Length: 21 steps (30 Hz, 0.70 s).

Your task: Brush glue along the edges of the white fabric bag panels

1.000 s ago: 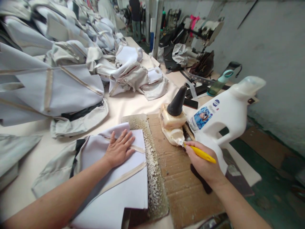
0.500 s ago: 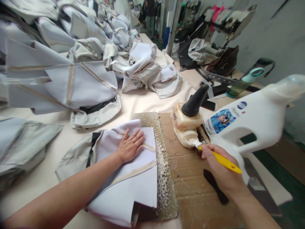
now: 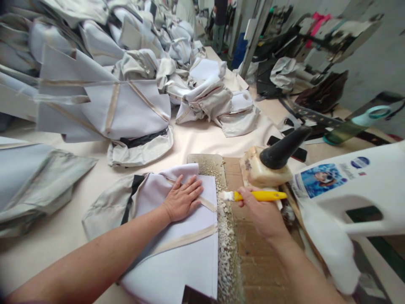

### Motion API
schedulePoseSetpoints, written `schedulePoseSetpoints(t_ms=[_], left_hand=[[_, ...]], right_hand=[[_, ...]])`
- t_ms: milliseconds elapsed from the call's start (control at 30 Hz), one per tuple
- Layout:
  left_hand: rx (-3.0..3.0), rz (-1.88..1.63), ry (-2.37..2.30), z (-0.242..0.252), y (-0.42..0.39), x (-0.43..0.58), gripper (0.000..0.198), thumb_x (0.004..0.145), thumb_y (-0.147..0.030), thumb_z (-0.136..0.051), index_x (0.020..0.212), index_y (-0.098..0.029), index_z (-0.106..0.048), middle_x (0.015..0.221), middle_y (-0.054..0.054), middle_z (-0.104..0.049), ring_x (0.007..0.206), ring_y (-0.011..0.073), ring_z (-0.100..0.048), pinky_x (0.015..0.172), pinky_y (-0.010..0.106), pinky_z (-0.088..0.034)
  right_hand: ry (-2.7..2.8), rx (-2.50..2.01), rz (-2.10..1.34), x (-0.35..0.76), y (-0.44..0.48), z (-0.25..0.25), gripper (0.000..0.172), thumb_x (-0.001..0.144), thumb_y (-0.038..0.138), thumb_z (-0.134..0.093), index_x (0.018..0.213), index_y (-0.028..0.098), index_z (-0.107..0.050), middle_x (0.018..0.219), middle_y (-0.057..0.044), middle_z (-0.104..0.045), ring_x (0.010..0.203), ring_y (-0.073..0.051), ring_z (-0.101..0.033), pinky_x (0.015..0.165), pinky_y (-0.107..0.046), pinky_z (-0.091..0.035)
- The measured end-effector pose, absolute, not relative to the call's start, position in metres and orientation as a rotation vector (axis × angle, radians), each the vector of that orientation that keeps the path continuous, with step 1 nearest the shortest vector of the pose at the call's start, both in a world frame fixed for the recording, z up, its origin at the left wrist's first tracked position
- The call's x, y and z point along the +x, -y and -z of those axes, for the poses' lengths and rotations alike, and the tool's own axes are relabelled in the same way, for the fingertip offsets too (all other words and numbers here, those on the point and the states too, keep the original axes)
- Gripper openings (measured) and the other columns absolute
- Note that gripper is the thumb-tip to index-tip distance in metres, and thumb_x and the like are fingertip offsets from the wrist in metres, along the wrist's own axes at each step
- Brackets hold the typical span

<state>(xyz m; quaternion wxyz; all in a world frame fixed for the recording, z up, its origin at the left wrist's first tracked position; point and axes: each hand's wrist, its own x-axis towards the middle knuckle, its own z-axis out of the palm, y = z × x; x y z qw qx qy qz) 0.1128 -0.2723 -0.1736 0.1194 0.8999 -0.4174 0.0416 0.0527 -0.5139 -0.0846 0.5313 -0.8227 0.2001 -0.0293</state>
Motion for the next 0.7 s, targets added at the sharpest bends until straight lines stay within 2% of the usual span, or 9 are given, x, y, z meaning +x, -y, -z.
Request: schedulePoseSetpoints(t_ms=[133,400,500,633,700], left_hand=[[2.618,-0.121,1.213,0.173,0.272,0.113,0.044,0.094,-0.045,-0.034,0.129,-0.022,-0.048,0.139,0.000,-0.041,0.137,0.0184,-0.016,0.111,0.044,0.014],[2.596,-0.121,1.217,0.176,0.271,0.114,0.044,0.094,-0.045,-0.034,0.129,-0.023,-0.049,0.139,0.000,-0.041,0.138,0.0188,-0.014,0.112,0.044,0.012],[2.591,-0.127,1.214,0.177,0.270,0.114,0.045,0.094,-0.045,-0.033,0.129,-0.022,-0.048,0.140,0.000,-0.041,0.138,0.0183,-0.014,0.112,0.044,0.012],[2.585,-0.123,1.214,0.179,0.271,0.113,0.045,0.094,-0.046,-0.032,0.129,-0.022,-0.049,0.140,0.001,-0.040,0.138,0.0184,-0.015,0.113,0.044,0.012],[2.583,-0.122,1.212,0.179,0.271,0.113,0.045,0.094,-0.047,-0.032,0.129,-0.022,-0.049,0.140,0.001,-0.040,0.138,0.0184,-0.015,0.113,0.044,0.011]], right_hand=[[-0.465,-2.019,-0.124,0.074,0.487,0.099,0.035,0.074,0.052,-0.053,0.066,0.019,-0.059,0.059,-0.003,-0.058,0.061,-0.019,-0.056,0.059,-0.029,-0.045],[-0.498,-2.071,0.096,0.136,0.492,0.123,0.031,0.075,0.047,-0.048,0.064,0.020,-0.056,0.059,-0.003,-0.059,0.065,-0.019,-0.057,0.062,-0.029,-0.044],[-0.461,-2.104,0.058,0.126,0.488,0.117,0.030,0.076,0.045,-0.049,0.060,0.020,-0.054,0.057,-0.002,-0.057,0.061,-0.018,-0.055,0.061,-0.029,-0.042],[-0.461,-2.171,-0.156,0.098,0.483,0.103,0.028,0.075,0.039,-0.050,0.055,0.020,-0.053,0.050,0.000,-0.051,0.054,-0.016,-0.050,0.055,-0.027,-0.038],[-0.455,-2.183,-0.134,0.097,0.482,0.102,0.028,0.076,0.039,-0.050,0.055,0.020,-0.052,0.050,0.001,-0.050,0.053,-0.016,-0.049,0.054,-0.027,-0.038]])
